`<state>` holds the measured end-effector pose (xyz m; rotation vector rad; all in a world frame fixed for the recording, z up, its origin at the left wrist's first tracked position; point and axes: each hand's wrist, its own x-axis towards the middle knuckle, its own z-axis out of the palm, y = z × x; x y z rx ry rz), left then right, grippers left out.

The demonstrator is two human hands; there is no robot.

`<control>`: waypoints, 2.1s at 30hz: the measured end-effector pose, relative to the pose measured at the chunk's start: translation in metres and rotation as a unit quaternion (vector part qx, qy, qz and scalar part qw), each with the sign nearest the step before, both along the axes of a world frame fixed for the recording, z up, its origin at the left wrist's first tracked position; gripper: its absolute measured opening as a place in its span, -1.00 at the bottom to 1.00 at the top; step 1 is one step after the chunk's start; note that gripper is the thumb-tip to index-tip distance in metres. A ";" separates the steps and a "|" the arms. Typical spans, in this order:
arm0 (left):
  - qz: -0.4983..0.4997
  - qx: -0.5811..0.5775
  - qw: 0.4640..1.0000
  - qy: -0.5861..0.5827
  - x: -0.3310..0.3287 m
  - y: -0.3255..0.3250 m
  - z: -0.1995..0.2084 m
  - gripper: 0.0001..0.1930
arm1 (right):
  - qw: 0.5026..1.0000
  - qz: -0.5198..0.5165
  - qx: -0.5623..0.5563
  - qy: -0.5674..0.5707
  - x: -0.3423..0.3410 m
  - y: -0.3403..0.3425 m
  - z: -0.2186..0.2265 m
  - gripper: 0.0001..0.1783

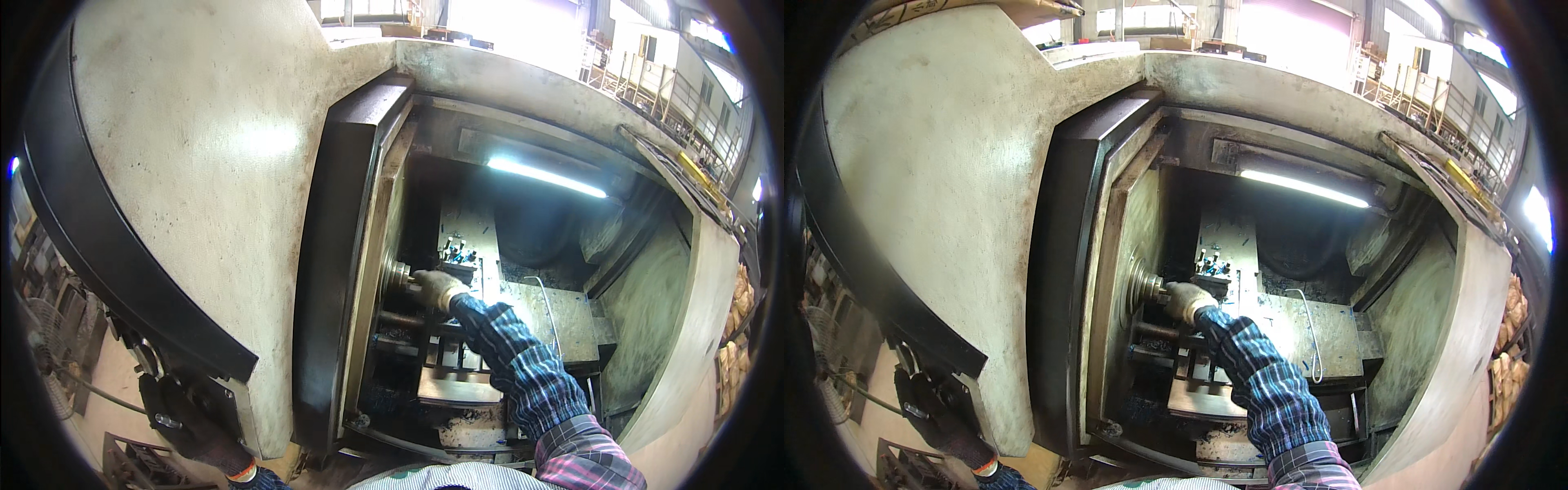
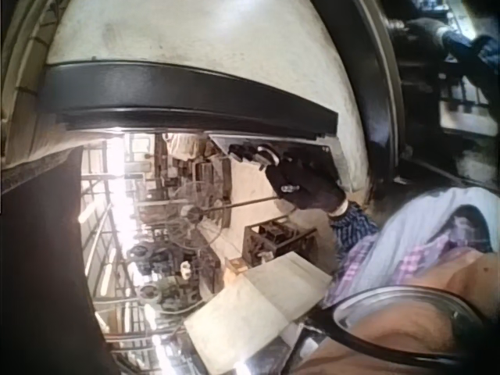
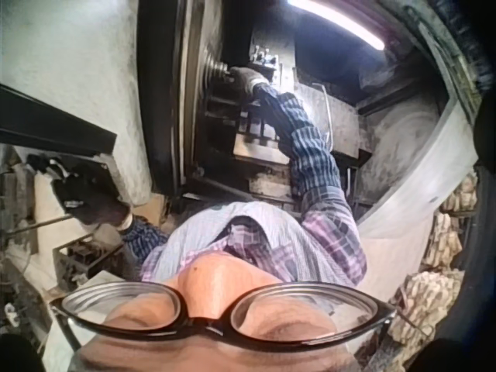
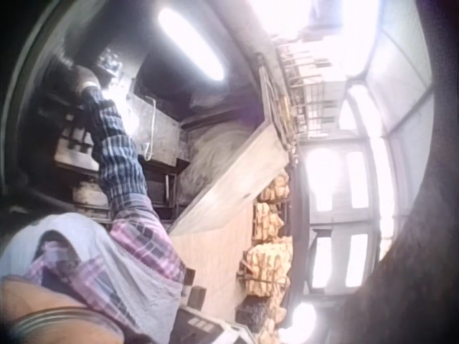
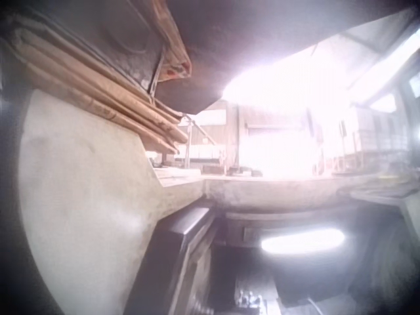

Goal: The person operates a CNC lathe in a workshop, repeatedly loading metal rods into the chuck, starting the machine, and removing finished parts. They place the finished parts into a bin and continue the cycle with new rods.

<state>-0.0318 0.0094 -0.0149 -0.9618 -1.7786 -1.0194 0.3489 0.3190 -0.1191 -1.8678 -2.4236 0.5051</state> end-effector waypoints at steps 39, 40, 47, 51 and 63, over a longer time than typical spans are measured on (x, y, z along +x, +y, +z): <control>-0.276 0.051 0.952 -0.119 0.067 -0.045 0.032 -0.70 | 0.937 0.001 0.344 0.062 -0.019 -0.100 0.011 -0.18; -0.314 0.036 0.941 -0.124 0.076 -0.048 0.036 -0.69 | 0.935 0.016 0.350 0.050 -0.013 -0.117 0.009 -0.14; -0.618 -0.305 0.461 -0.559 0.151 -0.063 0.017 -0.60 | 0.936 0.120 0.245 0.223 0.009 -0.262 0.010 -0.17; -0.754 -0.409 0.303 -0.416 0.211 -0.041 0.016 -0.66 | 0.923 0.096 0.116 0.354 0.053 -0.342 0.004 -0.30; -0.900 -0.402 -0.164 0.031 0.415 -0.053 -0.025 -0.42 | 0.728 -0.235 0.045 0.642 0.127 -0.517 0.035 -0.53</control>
